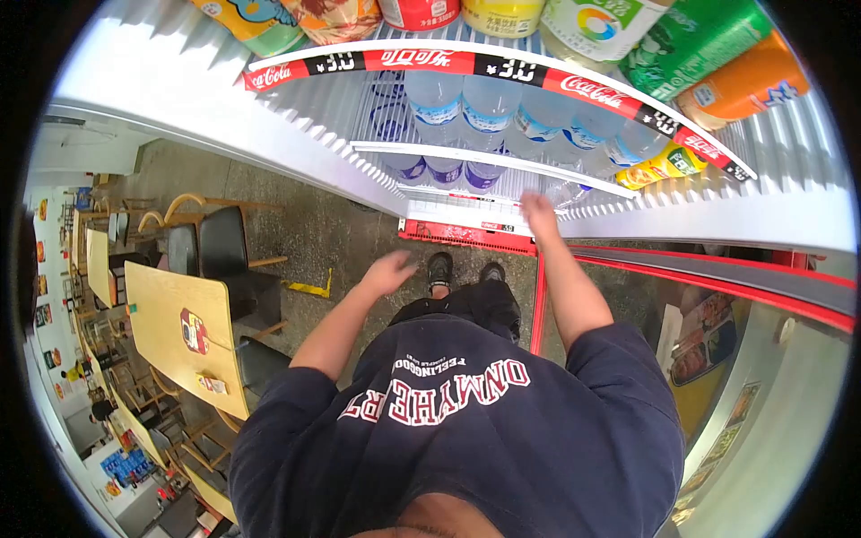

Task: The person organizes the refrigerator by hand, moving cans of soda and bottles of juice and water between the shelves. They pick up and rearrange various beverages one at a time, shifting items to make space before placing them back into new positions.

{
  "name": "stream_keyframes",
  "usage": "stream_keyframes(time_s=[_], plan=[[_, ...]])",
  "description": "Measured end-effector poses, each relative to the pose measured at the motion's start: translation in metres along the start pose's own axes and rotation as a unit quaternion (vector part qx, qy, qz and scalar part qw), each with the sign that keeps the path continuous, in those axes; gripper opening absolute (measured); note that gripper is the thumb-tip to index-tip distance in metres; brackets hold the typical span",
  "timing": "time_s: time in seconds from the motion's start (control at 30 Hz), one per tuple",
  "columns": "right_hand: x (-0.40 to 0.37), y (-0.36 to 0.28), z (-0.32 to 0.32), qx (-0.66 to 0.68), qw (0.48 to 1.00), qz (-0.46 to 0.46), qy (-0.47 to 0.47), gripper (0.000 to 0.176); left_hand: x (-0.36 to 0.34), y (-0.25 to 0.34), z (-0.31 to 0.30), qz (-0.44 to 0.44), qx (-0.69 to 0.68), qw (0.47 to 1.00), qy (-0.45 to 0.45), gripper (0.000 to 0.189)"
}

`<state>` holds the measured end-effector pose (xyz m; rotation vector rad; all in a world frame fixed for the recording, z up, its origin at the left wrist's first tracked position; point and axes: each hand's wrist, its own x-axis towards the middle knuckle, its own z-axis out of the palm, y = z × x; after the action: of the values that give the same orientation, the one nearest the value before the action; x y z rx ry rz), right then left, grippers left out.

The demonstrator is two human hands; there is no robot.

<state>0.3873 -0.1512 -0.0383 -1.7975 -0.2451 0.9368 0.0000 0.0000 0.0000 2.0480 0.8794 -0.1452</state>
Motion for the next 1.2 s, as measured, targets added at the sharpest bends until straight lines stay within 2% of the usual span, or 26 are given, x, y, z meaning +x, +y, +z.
stream_keyframes(time_s=[0.03,0.07,0.1,0.13,0.17,0.2,0.27,0.3,0.4,0.47,0.53,0.57,0.63,0.7,0.73,0.77,0.83,0.87,0.9,0.97,1.1,1.2], plan=[[-0.002,0.052,-0.016,-0.138,0.989,-0.004,-0.045,0.035,-0.024,-0.05,0.011,-0.079,0.071,0.993,-0.047,0.064],[-0.009,0.104,-0.029,-0.257,0.964,-0.055,-0.048,0.035,-0.05,-0.075,0.003,-0.148,0.133,0.97,-0.139,0.07],[-0.062,0.068,-0.026,-0.241,0.967,-0.047,-0.07,0.036,-0.077,-0.093,-0.005,-0.176,0.145,0.954,-0.195,0.069],[-0.077,0.08,-0.029,-0.165,0.983,0.005,-0.081,0.037,-0.101,-0.105,-0.013,-0.199,0.143,0.95,-0.196,0.07],[-0.082,0.096,-0.033,-0.154,0.986,0.016,-0.057,0.031,-0.118,-0.103,-0.028,-0.234,0.102,0.95,-0.18,0.071],[-0.09,0.093,-0.033,-0.17,0.983,0.023,-0.059,0.029,-0.13,-0.099,-0.039,-0.268,0.06,0.947,-0.165,0.072],[-0.102,0.071,-0.032,-0.199,0.978,0.033,-0.059,0.025,-0.131,-0.103,-0.046,-0.281,0.056,0.954,-0.085,0.072],[-0.104,0.052,-0.028,-0.205,0.976,0.004,-0.066,0.026,-0.125,-0.1,-0.053,-0.286,0.052,0.956,-0.045,0.072],[-0.108,-0.013,-0.004,-0.236,0.964,-0.081,-0.093,0.028,-0.082,-0.054,-0.073,-0.224,0.109,0.968,-0.01,0.069],[-0.117,-0.06,0.022,-0.267,0.947,-0.137,-0.113,0.031,-0.054,-0.009,-0.085,-0.121,0.083,0.989,0.026,0.063],[-0.147,-0.123,0.046,-0.254,0.924,-0.173,-0.228,0.032,-0.057,0.1,-0.13,-0.091,-0.04,0.994,-0.041,0.05],[-0.169,-0.147,0.059,-0.203,0.922,-0.178,-0.276,0.029,-0.061,0.12,-0.136,-0.014,-0.118,0.991,-0.068,0.043],[-0.205,-0.18,0.081,-0.065,0.914,-0.186,-0.355,0.025,-0.065,0.141,-0.144,0.136,-0.268,0.946,-0.122,0.031],[-0.229,-0.193,0.098,0.11,0.885,-0.19,-0.41,0.029,-0.066,0.144,-0.16,0.196,-0.249,0.936,-0.155,0.022],[-0.229,-0.19,0.102,0.109,0.899,-0.198,-0.374,0.03,-0.067,0.147,-0.168,0.226,-0.238,0.929,-0.171,0.019],[-0.227,-0.184,0.106,0.107,0.913,-0.206,-0.337,0.033,-0.075,0.164,-0.176,0.141,-0.296,0.932,-0.156,0.019],[-0.226,-0.17,0.111,0.092,0.934,-0.242,-0.245,0.04,-0.068,0.14,-0.171,0.142,-0.328,0.927,-0.11,0.029],[-0.222,-0.167,0.107,0.091,0.936,-0.239,-0.243,0.04,-0.066,0.138,-0.172,0.144,-0.344,0.924,-0.085,0.036],[-0.221,-0.162,0.098,0.091,0.937,-0.235,-0.241,0.041,-0.068,0.139,-0.168,0.156,-0.354,0.921,-0.047,0.051],[-0.223,-0.162,0.089,0.12,0.942,-0.228,-0.216,0.047,-0.071,0.141,-0.165,0.134,-0.403,0.905,-0.026,0.05],[-0.216,-0.166,0.075,0.3,0.912,-0.172,-0.223,0.046,-0.074,0.156,-0.168,0.105,-0.467,0.878,-0.03,0.05],[-0.223,-0.179,0.074,0.396,0.861,-0.133,-0.289,0.042,-0.072,0.169,-0.175,0.088,-0.547,0.829,-0.076,0.047]])
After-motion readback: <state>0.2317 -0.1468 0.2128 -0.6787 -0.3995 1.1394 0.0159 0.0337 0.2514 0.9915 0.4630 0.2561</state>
